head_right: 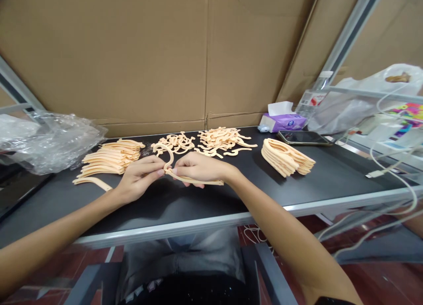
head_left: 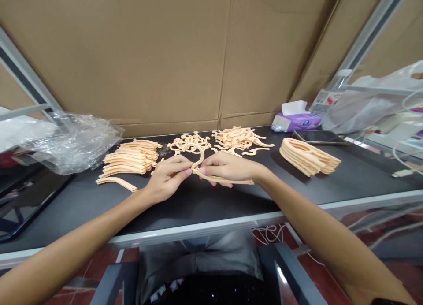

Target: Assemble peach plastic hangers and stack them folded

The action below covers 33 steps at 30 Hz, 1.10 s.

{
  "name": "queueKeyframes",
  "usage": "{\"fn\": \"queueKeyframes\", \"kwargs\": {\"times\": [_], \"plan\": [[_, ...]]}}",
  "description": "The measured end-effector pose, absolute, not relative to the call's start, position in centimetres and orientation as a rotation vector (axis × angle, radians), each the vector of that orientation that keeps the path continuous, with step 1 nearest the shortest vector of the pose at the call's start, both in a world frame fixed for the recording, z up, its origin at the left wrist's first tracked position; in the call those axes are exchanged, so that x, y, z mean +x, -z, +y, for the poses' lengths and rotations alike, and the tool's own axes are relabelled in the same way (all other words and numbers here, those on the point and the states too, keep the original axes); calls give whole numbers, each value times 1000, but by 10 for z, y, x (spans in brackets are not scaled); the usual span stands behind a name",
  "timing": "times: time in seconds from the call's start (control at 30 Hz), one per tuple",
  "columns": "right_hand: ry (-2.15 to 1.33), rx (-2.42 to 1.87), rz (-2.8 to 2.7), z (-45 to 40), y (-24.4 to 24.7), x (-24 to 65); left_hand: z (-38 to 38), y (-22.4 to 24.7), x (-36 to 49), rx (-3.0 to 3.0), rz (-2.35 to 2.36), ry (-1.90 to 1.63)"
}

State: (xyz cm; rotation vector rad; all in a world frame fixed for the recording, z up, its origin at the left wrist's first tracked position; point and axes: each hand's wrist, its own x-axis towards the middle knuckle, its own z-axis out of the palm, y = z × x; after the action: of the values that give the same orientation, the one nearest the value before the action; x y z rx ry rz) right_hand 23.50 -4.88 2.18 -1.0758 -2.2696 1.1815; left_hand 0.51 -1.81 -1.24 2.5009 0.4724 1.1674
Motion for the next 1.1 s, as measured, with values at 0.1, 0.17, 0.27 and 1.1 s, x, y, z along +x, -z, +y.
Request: {"fn": "queueKeyframes", "kwargs": {"times": [0.1, 0.17, 0.27, 1.1], "plan": [[-1183, -1075, -2252, -48, -21, 235, -18, 13, 5, 2488, 491, -1185], [-1190, -1069, -2237, -48, -21, 236, -18, 13, 5, 2484, 499, -1195], [-1176, -1059, -2235, -48, -20, 236, -16, 14, 5, 2484, 500, -1217], [-1222, -1000, -2208, -43, -6, 224, -15, 8, 3, 2583, 546, -1209]]}}
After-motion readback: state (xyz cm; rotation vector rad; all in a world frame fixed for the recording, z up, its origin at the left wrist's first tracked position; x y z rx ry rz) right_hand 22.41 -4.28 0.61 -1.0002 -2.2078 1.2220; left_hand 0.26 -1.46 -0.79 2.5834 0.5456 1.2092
